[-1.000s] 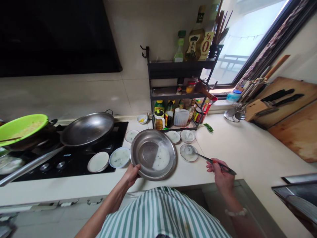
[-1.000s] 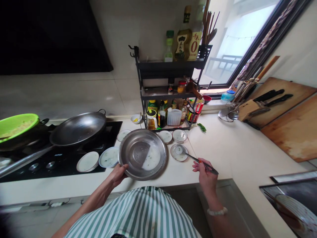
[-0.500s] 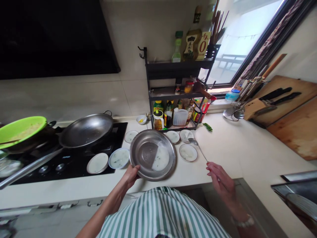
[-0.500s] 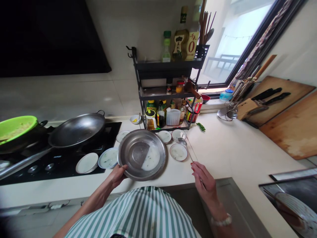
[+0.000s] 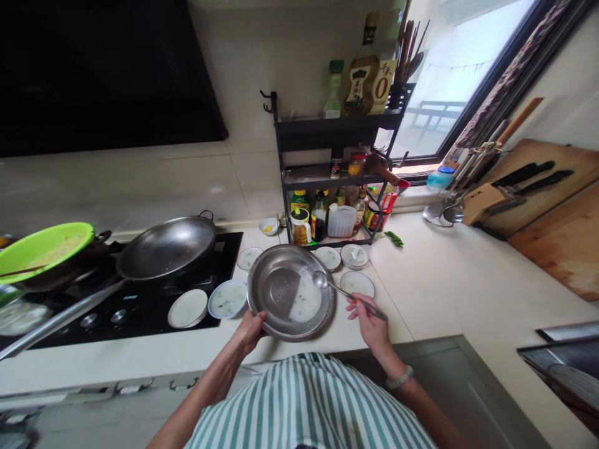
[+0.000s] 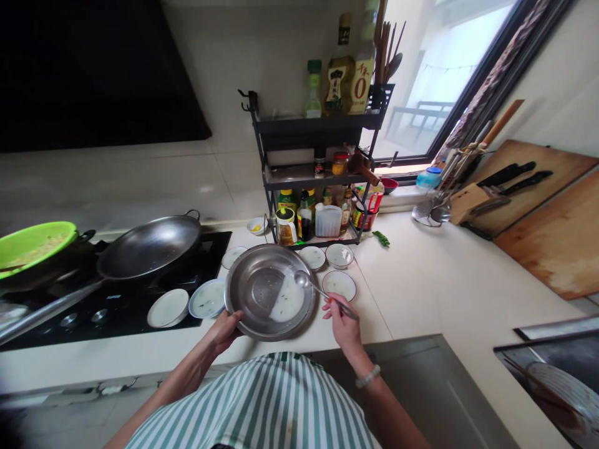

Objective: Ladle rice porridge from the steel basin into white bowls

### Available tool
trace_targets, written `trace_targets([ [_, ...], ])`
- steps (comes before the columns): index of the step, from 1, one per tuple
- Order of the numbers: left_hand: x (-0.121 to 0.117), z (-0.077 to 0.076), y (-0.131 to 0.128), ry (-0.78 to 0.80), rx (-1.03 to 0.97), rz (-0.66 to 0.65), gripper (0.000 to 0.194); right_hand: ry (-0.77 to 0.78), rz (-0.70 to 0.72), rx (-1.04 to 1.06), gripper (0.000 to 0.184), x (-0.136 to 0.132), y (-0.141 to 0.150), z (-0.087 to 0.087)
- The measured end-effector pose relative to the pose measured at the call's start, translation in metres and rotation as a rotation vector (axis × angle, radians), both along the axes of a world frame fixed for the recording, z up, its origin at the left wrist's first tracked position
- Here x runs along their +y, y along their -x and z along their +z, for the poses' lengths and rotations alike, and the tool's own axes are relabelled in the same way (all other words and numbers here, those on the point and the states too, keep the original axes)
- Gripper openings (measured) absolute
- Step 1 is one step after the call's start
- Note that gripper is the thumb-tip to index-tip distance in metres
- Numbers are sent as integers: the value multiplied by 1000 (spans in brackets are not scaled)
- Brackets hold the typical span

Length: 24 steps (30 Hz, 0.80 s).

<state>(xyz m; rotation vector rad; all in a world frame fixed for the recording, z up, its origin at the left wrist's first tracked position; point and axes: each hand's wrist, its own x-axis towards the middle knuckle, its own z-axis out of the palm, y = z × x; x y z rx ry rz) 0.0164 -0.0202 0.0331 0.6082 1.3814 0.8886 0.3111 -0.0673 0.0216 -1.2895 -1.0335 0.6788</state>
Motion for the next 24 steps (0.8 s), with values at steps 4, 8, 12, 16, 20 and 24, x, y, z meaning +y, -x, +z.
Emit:
trace_targets([
  [4, 1, 1, -1, 11, 20, 13, 27, -12, 135, -82, 30, 18, 19, -13],
  [8, 1, -1, -1, -1, 8, 16, 27, 18, 150, -80, 28, 26, 30, -19],
  [12, 0, -4, 0, -1, -16, 20, 29, 99, 33, 114, 33, 31, 31, -20],
  [16, 0, -5, 1, -5, -10, 11, 27, 111, -33, 289, 35, 31, 25, -18],
  [20, -1, -5, 1, -4, -1, 10, 25, 100, -41, 331, 36, 25, 20, -12],
  [24, -1, -4, 1, 0, -12, 20, 27, 99, -54, 341, 38, 17, 16, -8],
])
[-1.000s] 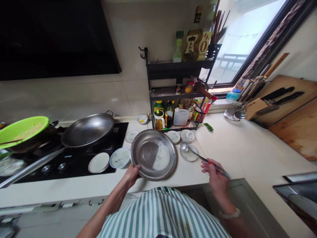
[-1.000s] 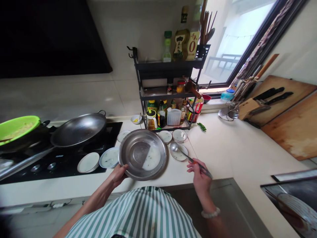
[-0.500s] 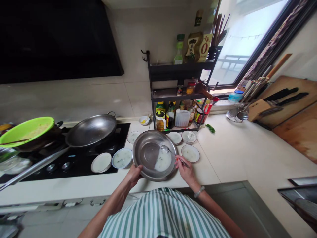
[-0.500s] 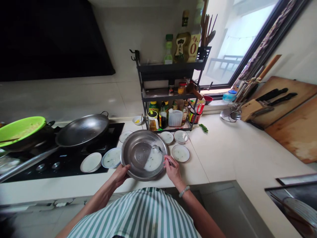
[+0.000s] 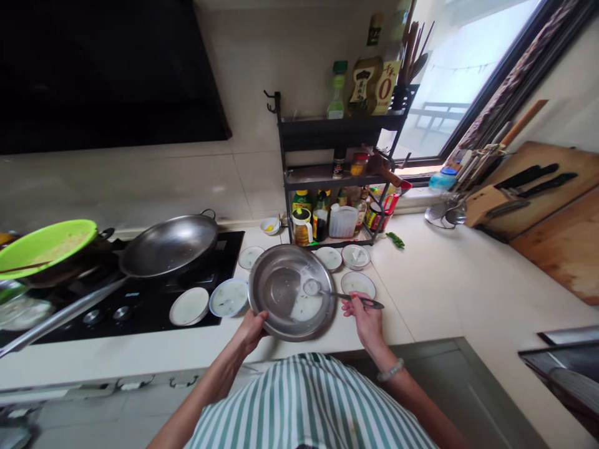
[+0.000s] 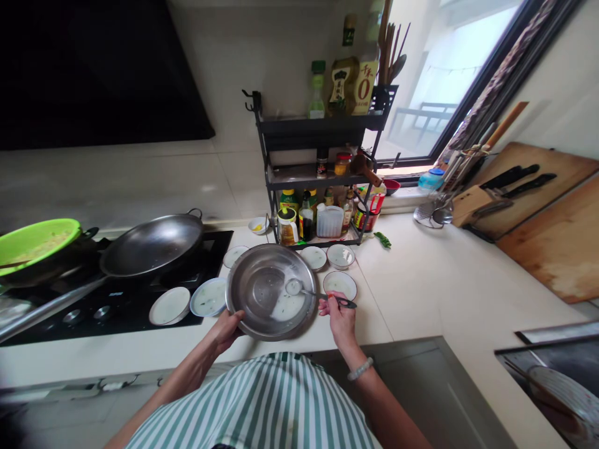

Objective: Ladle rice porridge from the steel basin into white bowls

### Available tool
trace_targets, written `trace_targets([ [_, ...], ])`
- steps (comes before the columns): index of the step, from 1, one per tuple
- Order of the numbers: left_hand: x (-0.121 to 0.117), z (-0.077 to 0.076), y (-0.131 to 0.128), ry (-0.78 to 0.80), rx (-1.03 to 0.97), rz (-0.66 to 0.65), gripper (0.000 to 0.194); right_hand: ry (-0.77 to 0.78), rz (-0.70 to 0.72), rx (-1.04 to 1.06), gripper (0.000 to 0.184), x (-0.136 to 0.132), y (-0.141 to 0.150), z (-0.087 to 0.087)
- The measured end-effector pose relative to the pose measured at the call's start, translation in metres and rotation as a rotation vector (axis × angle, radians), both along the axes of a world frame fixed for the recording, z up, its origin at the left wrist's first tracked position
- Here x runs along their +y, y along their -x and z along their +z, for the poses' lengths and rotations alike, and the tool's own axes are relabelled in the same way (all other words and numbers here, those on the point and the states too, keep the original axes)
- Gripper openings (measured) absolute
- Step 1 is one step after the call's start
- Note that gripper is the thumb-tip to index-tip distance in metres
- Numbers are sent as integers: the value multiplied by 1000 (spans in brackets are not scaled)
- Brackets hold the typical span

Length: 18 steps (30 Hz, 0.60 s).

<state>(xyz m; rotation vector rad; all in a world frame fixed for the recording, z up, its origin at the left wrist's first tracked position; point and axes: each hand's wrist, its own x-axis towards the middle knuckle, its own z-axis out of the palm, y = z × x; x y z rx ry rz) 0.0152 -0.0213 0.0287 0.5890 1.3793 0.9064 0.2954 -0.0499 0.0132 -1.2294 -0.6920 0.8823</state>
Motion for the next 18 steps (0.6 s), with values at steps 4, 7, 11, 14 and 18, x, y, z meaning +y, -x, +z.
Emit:
trace_targets([
  [4, 0, 2, -1, -6, 5, -2, 22, 3, -6, 19, 41, -5, -4, 0],
  [7, -1, 5, -2, -9, 4, -12, 19, 7, -13, 23, 44, -7, -6, -1],
  [11, -2, 8, -3, -4, 2, -10, 17, 14, -12, 12, 44, -12, -8, 0],
  [14, -3, 9, -4, -5, -3, -13, 17, 12, -14, 12, 44, -15, -9, 2],
  [18, -3, 11, -4, 0, -1, -11, 18, 5, -30, 27, 43, -18, -13, 4],
])
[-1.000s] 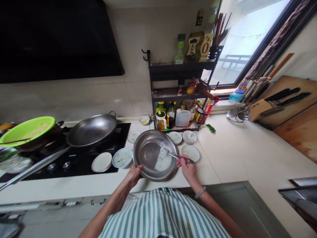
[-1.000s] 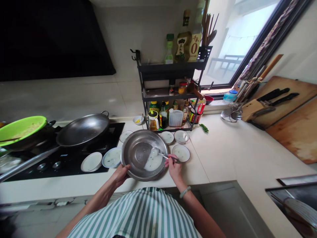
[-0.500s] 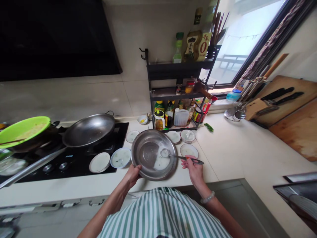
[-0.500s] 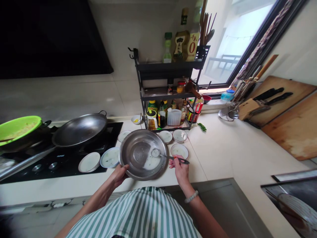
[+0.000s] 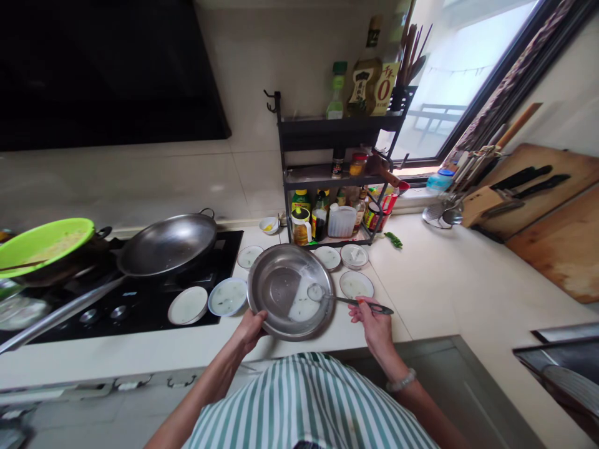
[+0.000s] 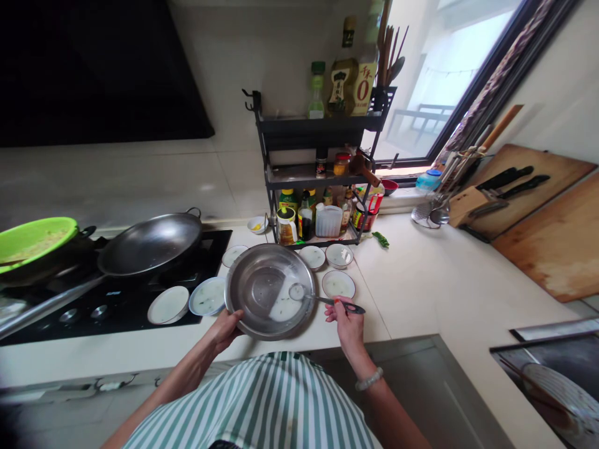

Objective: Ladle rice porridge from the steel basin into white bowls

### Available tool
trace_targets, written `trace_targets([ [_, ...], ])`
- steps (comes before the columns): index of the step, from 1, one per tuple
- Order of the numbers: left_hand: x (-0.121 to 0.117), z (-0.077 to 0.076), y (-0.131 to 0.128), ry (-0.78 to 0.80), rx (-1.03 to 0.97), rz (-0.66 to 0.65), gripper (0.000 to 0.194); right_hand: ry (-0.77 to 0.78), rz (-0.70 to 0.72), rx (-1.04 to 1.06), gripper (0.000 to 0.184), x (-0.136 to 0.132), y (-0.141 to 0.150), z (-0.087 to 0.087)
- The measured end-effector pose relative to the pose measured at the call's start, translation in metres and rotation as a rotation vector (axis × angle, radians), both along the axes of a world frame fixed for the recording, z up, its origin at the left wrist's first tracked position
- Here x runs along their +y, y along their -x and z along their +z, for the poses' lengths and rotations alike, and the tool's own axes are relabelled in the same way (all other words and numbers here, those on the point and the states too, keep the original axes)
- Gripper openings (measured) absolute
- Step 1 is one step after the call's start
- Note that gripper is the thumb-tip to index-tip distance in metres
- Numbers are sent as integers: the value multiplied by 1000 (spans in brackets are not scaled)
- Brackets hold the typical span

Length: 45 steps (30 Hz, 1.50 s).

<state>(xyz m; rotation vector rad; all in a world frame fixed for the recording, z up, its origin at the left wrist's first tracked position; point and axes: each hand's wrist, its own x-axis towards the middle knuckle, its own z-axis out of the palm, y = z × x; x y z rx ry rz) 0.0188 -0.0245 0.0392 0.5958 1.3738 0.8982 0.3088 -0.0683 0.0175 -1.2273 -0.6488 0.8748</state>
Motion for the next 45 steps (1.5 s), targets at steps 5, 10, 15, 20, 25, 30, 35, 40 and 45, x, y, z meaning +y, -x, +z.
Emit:
trace_targets([
  [5, -1, -1, 1, 0, 0, 6, 20, -32, -64, 21, 39, -4, -17, 10],
  [10, -1, -1, 0, -5, 11, -3, 19, -84, -153, -46, 34, -10, -42, 21],
  [15, -1, 0, 0, -1, 13, 0, 22, -106, -207, -251, 31, -18, -63, 17],
  [20, -1, -1, 0, -1, 18, 6, 21, -139, -139, -571, 24, -31, -69, 9],
  [25, 0, -3, 1, -5, 22, -11, 18, -302, -20, -844, 21, -47, -72, 17],
  [30, 1, -4, 1, -2, 31, -2, 20, -362, 49, -921, 22, -56, -76, 16],
  [35, 2, -7, 2, -8, 18, -2, 23, -118, -215, -543, 24, -46, -67, 10],
  [40, 3, -7, 3, -4, 17, -3, 26, -112, -111, -334, 32, -31, -35, 12],
  [45, 3, -6, 2, -6, 21, -15, 26, -137, 118, -429, 29, -11, 0, 5],
])
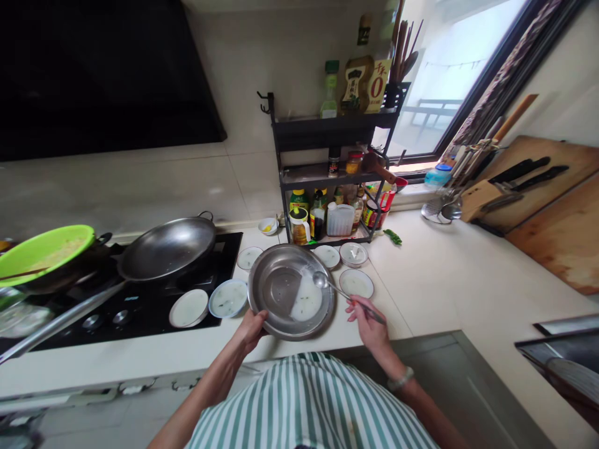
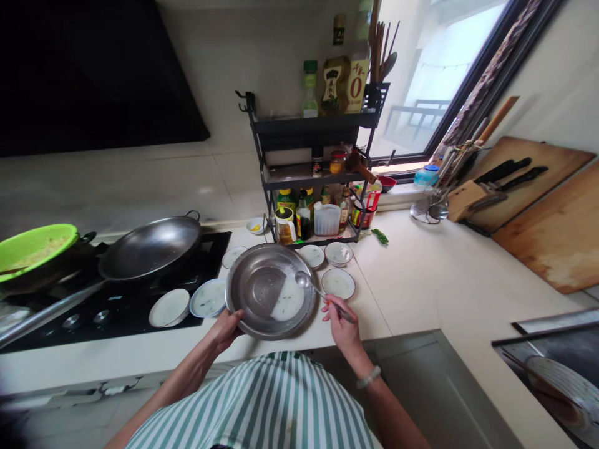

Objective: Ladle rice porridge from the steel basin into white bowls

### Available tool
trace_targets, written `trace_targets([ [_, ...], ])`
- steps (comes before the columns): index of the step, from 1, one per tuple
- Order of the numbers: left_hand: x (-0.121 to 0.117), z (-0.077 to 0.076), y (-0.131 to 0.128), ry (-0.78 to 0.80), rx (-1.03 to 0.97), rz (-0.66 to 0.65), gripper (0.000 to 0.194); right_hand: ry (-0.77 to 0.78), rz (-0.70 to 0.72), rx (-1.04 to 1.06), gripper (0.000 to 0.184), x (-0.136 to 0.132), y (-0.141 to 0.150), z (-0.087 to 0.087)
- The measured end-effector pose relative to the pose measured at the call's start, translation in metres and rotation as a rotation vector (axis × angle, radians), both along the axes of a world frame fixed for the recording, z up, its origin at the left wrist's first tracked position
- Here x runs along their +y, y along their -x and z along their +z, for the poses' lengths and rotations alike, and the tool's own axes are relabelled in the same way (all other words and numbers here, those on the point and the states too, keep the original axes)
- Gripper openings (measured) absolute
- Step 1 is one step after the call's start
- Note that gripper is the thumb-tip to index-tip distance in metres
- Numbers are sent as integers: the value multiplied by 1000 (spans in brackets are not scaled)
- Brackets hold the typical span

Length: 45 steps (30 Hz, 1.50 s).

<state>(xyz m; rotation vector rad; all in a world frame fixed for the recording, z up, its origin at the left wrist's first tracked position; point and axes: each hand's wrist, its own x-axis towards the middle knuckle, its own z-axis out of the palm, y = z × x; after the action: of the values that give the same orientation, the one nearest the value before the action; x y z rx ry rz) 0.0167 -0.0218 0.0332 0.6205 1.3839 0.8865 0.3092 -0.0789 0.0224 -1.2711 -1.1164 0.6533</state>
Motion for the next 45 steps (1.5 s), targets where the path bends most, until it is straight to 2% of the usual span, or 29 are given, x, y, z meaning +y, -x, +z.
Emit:
trace_targets([
  [3, 0, 0, 0, -3, 4, -4, 25, -18, 114, -42, 27, 12, 12, -6],
  [6, -1, -1, 0, -8, 4, -7, 25, -3, 159, -38, 26, 20, 20, -11],
  [8, -1, -2, 0, -13, -2, -6, 27, 47, 130, 7, 28, 24, 23, -16],
  [12, -1, -2, 0, -8, 4, -3, 25, 143, -19, 222, 37, 31, 24, -21],
  [17, -1, -2, 0, -10, 0, -7, 23, 155, -87, 361, 39, 32, 19, -15],
  [30, 0, -5, 2, -2, -11, 1, 26, 122, -106, 412, 43, 23, 10, -6],
  [40, 0, -9, 3, -10, -13, -10, 27, 130, -112, 386, 41, 18, 8, -5],
  [45, -2, -4, 1, -15, -14, -21, 23, 134, -114, 412, 42, 15, 4, -4],
])
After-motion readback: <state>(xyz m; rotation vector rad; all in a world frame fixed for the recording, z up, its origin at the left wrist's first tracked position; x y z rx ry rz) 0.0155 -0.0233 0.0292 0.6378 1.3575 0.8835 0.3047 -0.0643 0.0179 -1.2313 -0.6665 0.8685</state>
